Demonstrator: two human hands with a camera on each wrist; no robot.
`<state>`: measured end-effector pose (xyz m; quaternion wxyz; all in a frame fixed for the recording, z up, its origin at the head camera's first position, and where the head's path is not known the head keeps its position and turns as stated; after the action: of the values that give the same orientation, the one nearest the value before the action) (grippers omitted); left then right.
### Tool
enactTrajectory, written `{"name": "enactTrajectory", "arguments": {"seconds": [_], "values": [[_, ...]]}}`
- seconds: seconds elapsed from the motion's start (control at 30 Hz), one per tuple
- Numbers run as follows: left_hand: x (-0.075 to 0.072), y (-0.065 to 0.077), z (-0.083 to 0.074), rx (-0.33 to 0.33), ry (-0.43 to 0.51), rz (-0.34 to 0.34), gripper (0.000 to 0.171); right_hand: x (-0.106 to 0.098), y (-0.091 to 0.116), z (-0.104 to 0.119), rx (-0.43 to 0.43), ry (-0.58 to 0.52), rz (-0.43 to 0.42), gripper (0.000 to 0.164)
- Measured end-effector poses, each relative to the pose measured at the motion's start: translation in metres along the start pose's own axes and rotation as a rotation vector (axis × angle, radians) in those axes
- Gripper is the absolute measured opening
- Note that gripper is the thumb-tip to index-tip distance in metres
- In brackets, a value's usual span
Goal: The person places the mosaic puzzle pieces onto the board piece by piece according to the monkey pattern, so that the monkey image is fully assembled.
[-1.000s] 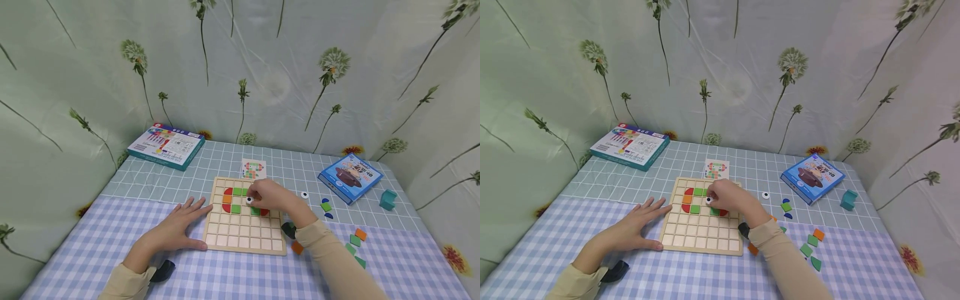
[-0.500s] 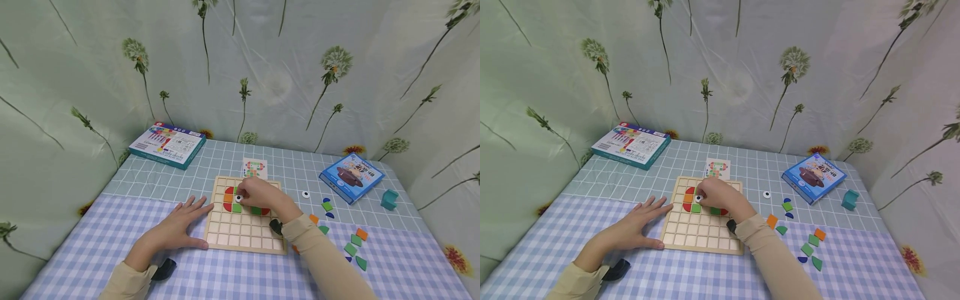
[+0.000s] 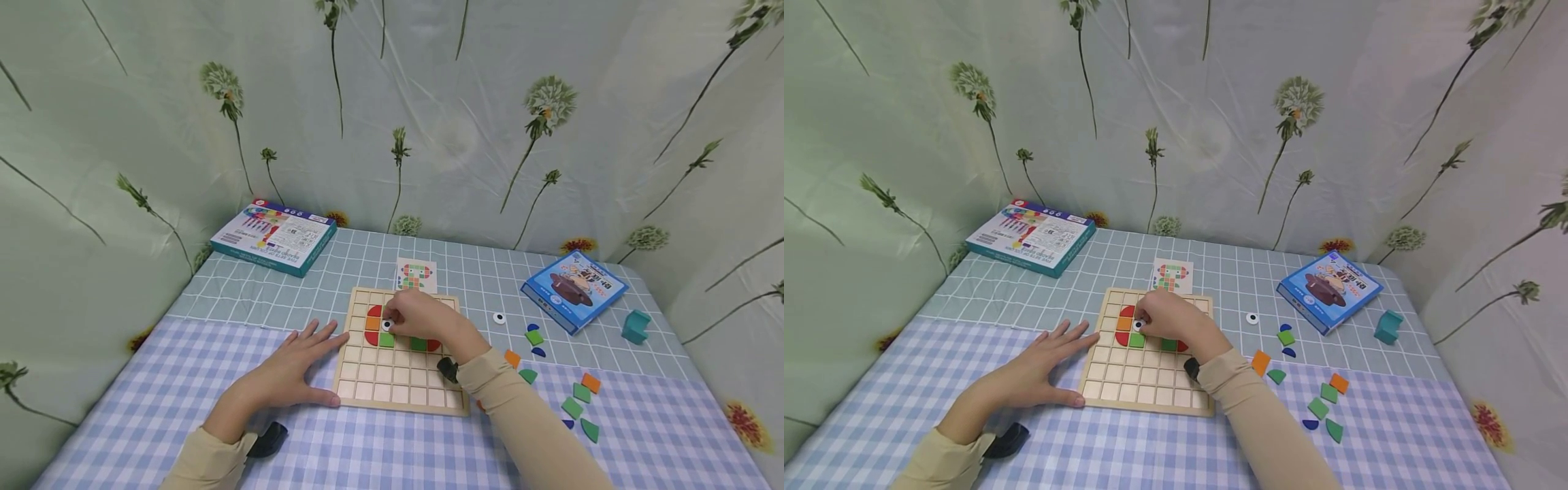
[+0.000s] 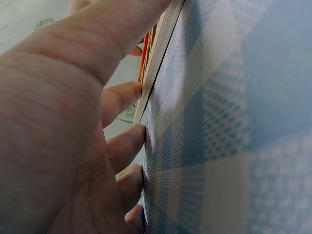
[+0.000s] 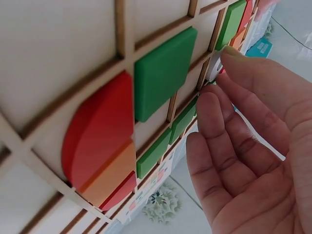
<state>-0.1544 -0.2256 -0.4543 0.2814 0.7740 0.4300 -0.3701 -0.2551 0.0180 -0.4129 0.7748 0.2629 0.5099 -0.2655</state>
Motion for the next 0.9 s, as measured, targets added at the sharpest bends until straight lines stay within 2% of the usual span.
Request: {"name": "enactTrajectory", "arguments": {"seconds": [0.17, 0.4, 0.57, 0.77, 0.9], "values": [[0.000, 0.000, 0.000, -0.002, -0.002, 0.000, 0.109, -0.002, 0.003, 0.000, 0.007, -0.007, -0.005, 0.015], [0.001, -0.001, 0.001, -0.005, 0.002, -0.001, 0.109, -0.010, 0.018, -0.014, 0.073, -0.068, -0.044, 0.021], [0.001, -0.001, 0.001, -0.001, 0.001, 0.000, 0.109, -0.018, 0.035, -0.035, 0.132, -0.064, -0.060, 0.021], [0.001, -0.001, 0.001, 0.002, -0.002, -0.004, 0.109, -0.029, 0.058, -0.064, 0.270, -0.066, -0.071, 0.024], [0.001, -0.001, 0.002, 0.006, -0.005, -0.006, 0.109, -0.034, 0.079, -0.086, 0.321, -0.068, -0.102, 0.026]]}}
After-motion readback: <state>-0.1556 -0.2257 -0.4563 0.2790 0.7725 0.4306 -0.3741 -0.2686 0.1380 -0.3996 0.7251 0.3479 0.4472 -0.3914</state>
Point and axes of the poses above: each hand's wrist, its own y-axis away from the middle knuckle, its own x-axis out of the palm, z = x × y, the point moved 3 cm from there along -y, towards the middle knuckle, and after that the axes turned 3 degrees about y, right-handed, at the moved point
